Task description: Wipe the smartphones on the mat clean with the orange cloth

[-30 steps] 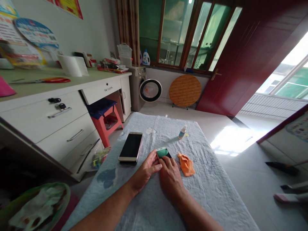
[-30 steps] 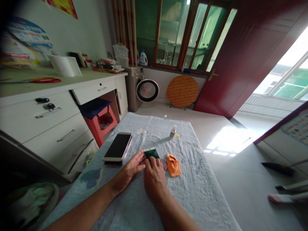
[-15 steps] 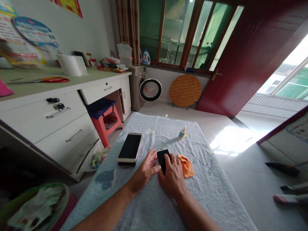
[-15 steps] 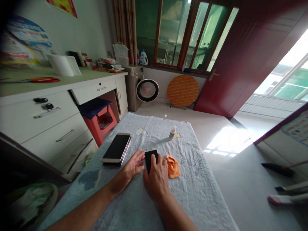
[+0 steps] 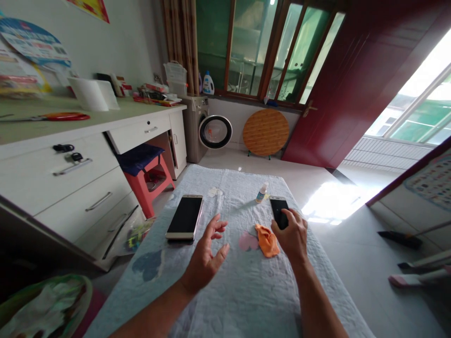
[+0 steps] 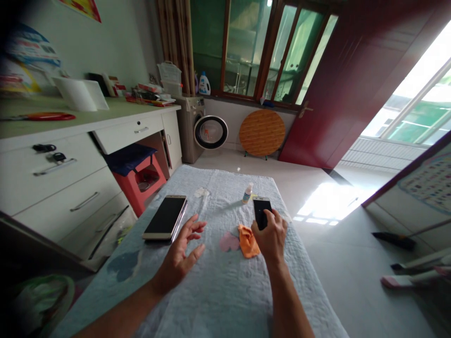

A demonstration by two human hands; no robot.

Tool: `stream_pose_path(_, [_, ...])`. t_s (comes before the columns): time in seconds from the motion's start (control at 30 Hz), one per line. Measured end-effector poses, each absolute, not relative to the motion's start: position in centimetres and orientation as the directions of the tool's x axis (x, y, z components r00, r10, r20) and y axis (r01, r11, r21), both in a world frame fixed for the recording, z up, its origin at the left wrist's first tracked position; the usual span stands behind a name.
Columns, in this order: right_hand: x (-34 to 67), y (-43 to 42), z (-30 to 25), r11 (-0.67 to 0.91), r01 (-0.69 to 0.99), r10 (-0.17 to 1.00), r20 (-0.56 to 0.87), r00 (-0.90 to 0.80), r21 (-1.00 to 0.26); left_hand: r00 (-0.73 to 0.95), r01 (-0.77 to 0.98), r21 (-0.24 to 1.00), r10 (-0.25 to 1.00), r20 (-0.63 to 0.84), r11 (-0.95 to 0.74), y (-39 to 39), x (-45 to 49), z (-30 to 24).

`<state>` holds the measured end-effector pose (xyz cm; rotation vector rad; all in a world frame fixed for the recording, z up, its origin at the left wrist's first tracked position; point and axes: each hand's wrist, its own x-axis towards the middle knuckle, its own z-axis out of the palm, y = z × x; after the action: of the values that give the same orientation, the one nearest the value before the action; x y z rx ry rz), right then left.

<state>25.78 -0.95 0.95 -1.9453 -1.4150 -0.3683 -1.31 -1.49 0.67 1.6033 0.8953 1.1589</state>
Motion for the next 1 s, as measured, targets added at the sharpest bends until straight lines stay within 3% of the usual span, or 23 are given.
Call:
stream_pose_path(0.1, [29.0,-0.4,-0.3,-0.27,0.895,0.721,0.542,0.432,-0.355,0.296,0.066,0.956,0.921,0.254,-0.285,-1.3,-1.3,0.5])
stream_pose_path(0.43, [30.3,-0.1,-2.9,-0.373,0.893,0.819,0.363,0.444,-0.251,0.382,0.168,0.945,0.902,0.2,-0.28,-0.6,-1.7,-0.1])
stream_pose_path(1.0, [30.1,-0.5,-3.0,-0.456,0.859,0.823,0.258,0.506,-0.233,0.413,0.2,0.952,0.901,0.134,-0.233,-0.2,-2.0,-0.1])
